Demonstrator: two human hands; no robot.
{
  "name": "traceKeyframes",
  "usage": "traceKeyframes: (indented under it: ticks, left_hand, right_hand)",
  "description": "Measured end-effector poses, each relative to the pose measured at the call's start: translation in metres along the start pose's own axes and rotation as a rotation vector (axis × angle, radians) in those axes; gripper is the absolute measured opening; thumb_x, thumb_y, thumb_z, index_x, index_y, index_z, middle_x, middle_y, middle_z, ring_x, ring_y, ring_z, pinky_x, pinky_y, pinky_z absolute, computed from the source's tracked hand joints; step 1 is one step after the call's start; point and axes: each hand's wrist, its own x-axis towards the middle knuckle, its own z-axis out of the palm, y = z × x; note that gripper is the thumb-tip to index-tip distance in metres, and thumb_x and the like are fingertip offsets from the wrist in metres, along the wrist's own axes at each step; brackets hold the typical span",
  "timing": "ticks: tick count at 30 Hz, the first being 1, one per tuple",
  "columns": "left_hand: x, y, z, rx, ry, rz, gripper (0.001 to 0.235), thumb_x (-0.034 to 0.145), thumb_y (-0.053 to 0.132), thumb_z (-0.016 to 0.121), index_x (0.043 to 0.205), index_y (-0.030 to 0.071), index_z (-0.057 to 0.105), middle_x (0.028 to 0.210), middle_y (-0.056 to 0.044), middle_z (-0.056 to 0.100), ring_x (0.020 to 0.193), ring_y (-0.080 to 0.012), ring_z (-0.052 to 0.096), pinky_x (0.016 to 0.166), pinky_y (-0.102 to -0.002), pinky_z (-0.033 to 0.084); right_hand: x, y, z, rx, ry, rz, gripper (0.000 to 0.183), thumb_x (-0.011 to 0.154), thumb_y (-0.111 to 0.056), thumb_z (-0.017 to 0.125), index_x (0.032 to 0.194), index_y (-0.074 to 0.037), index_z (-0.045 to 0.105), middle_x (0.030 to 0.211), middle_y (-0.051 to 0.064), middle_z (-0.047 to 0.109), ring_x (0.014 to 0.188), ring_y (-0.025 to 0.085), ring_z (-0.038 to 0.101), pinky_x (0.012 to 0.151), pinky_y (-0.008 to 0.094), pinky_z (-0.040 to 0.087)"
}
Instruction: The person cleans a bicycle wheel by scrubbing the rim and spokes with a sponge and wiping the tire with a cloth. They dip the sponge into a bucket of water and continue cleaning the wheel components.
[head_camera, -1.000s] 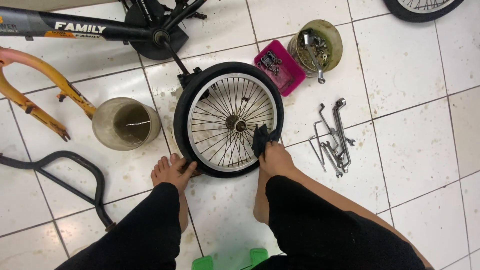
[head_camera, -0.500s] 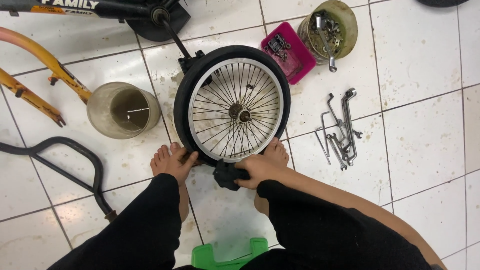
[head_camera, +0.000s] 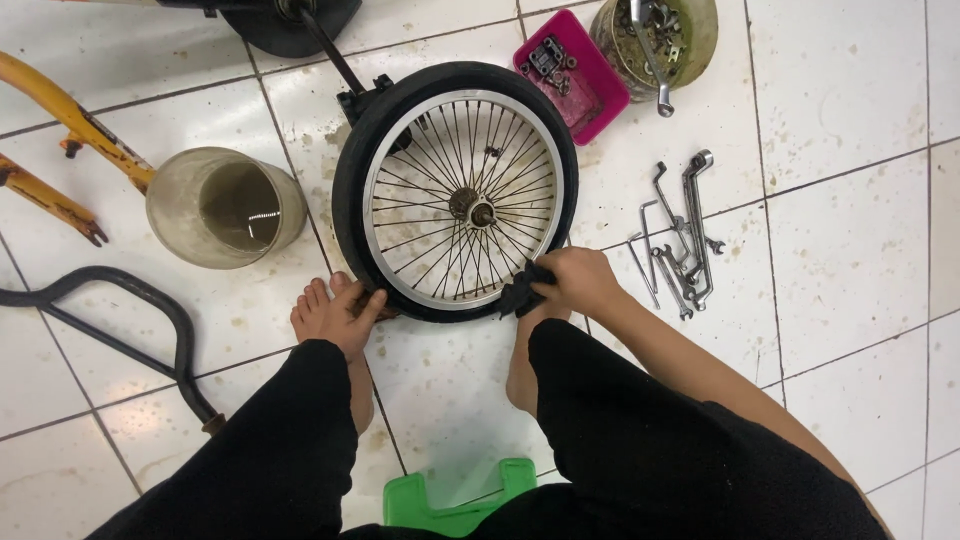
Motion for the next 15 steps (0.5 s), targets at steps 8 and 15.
traceKeyframes:
  ticks: [8,15]
  left_hand:
    - [0.027,-0.052,0.048,0.162,-0.007,-0.096,0.070,0.090,0.089,0.039,0.127,0.036,0.066,0.156,-0.031,0.040,0.149,-0.0465,0.027,0.123,-0.049,0.007]
    - [0.027,-0.052,0.048,0.074,0.033,-0.086,0.059,0.096,0.082,0.043,0.117,0.032,0.068,0.151,-0.025,0.046,0.148,-0.0406,0.029,0.122,-0.047,0.010]
  right_hand:
    - [0.005,-0.050,0.019,0.231,0.044,0.064,0.040,0.075,-0.052,0.076,0.101,-0.022,0.079,0.093,0.005,0.079,0.093,0.036,0.074,0.080,0.051,0.059]
    - [0.004,-0.062,0.012,0.191,0.144,-0.081,0.031,0.081,-0.048,0.072,0.096,-0.021,0.076,0.087,0.006,0.077,0.088,0.031,0.075,0.077,0.047,0.058]
